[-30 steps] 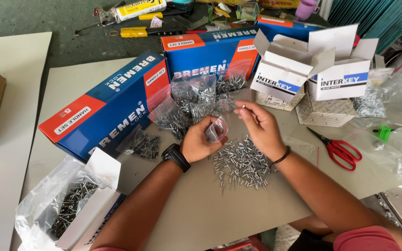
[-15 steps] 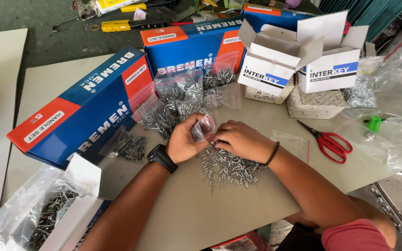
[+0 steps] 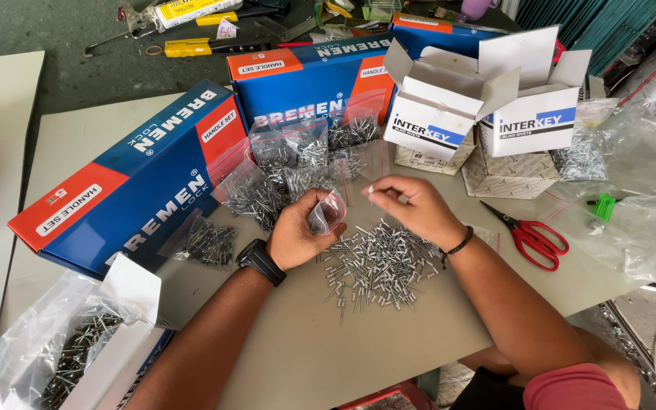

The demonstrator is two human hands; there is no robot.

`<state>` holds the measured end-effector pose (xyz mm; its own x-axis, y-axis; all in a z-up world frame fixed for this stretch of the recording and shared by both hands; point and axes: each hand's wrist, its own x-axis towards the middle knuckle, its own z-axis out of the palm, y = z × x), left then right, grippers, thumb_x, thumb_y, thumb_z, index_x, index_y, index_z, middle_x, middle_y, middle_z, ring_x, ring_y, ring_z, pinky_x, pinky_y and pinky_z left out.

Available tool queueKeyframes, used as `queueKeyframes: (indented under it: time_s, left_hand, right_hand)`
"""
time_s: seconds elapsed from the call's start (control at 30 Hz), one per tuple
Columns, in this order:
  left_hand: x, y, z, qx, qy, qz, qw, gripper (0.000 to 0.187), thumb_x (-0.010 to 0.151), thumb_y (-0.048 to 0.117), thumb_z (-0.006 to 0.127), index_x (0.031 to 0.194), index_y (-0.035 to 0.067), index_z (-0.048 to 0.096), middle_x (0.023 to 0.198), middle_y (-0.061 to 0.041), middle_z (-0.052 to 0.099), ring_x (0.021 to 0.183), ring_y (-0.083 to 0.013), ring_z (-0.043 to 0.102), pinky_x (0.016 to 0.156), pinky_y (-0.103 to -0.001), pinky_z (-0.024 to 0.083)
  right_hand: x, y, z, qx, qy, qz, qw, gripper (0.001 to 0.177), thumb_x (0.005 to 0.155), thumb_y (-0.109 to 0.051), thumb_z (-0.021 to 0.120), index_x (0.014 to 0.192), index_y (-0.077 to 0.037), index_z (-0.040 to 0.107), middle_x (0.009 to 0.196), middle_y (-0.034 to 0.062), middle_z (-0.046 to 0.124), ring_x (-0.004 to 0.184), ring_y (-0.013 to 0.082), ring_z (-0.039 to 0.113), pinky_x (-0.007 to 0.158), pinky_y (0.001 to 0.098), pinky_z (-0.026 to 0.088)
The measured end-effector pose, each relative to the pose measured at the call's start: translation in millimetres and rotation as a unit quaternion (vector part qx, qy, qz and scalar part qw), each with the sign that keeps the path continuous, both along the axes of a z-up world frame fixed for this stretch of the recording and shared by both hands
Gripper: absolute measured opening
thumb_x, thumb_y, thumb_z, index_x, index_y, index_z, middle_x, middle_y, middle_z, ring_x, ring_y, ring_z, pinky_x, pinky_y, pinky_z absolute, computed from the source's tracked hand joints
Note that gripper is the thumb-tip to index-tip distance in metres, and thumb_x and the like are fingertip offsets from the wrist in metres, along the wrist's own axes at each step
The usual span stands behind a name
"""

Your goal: The person picks individual metal rivets from a pile on a workbench and places them into a small clear plastic bag. The person then seals the bag and continues to add more rivets from the pile into the same bag.

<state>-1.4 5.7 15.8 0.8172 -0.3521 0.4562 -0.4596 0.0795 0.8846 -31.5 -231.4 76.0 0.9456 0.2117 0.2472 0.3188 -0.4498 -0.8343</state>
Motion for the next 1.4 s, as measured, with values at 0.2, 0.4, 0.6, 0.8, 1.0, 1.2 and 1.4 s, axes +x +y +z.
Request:
queueKeyframes:
  time_s: [0.2,0.4,0.6,0.8,1.0,1.2,1.4]
  left_hand:
    - [0.4,-1.2,-1.2,-0.001,0.004,0.002,1.0,0.029,0.074,0.011,0.086,0.098,0.01,0.07,0.074,-0.007,0.07,0.075,-0.0136,0.065,0.074,-0.03,0.053]
    - [-1.5,-1.3,-0.2,-0.007,-0.013,0.011,1.0,0.035,0.072,0.013,0.087,0.101,0.008,0.068,0.078,-0.016,0.07,0.079,-0.0174,0.066,0.076,-0.037,0.054]
    - [4.3,-3.9,-10.5,-0.015,-0.011,0.01,1.0,0.033,0.072,0.016,0.088,0.1,0.012,0.07,0.076,-0.009,0.071,0.077,-0.0166,0.067,0.078,-0.033,0.053]
    - [2.8,-1.0,-6.5,-0.003,-0.008,0.011,1.0,0.034,0.073,0.017,0.087,0.101,0.012,0.069,0.077,-0.011,0.07,0.078,-0.0176,0.068,0.078,-0.033,0.053]
    - [5.7,-0.6,-9.0,0.008,-0.01,0.014,1.0,0.034,0.073,0.018,0.088,0.102,0.013,0.07,0.079,-0.009,0.071,0.081,-0.0164,0.067,0.081,-0.033,0.053]
    - [1.8,-3.5,-3.2,0.011,-0.014,0.013,1.0,0.031,0.076,0.017,0.086,0.102,0.012,0.07,0.081,-0.01,0.071,0.082,-0.0161,0.067,0.08,-0.034,0.053]
    - [2.0,-1.9,-3.0,0.017,-0.013,0.017,1.0,0.031,0.076,0.016,0.086,0.102,0.011,0.069,0.082,-0.01,0.07,0.081,-0.0166,0.066,0.08,-0.033,0.052]
  right_hand:
    - [-3.4,27.7,-8.3,0.224,-0.135,-0.083,0.962,0.008,0.096,-0.001,0.068,0.104,-0.002,0.066,0.107,0.0132,0.075,0.101,0.0202,0.072,0.094,0.032,0.055]
    - [-10.0,62.4,3.7,0.049,-0.134,0.043,0.989,0.024,0.09,-0.008,0.075,0.113,-0.006,0.072,0.121,0.0104,0.073,0.1,0.0167,0.067,0.086,0.0306,0.05]
    - [4.3,21.6,-1.4,0.094,-0.109,-0.01,0.99,0.021,0.098,-0.001,0.058,0.117,-0.004,0.067,0.111,0.0115,0.069,0.094,0.0146,0.06,0.084,0.0294,0.048]
    - [-16.5,43.6,37.9,-0.374,0.091,0.081,0.919,0.066,0.091,-0.053,0.068,0.131,-0.001,0.063,0.129,0.0262,0.061,0.121,0.0432,0.059,0.102,0.0539,0.048]
    - [-26.5,55.9,35.7,-0.433,0.091,0.141,0.886,0.046,0.089,-0.045,0.072,0.123,-0.015,0.072,0.114,0.0082,0.072,0.118,0.0275,0.058,0.102,0.0447,0.043]
    - [-16.9,36.1,17.2,-0.353,0.062,0.153,0.921,0.019,0.096,-0.028,0.064,0.098,-0.015,0.077,0.106,0.0063,0.077,0.125,0.0295,0.058,0.11,0.0542,0.036]
    - [-9.8,18.4,12.9,-0.168,0.082,0.178,0.966,0.016,0.092,-0.022,0.072,0.1,-0.01,0.078,0.111,0.0106,0.076,0.122,0.0339,0.061,0.107,0.0528,0.044]
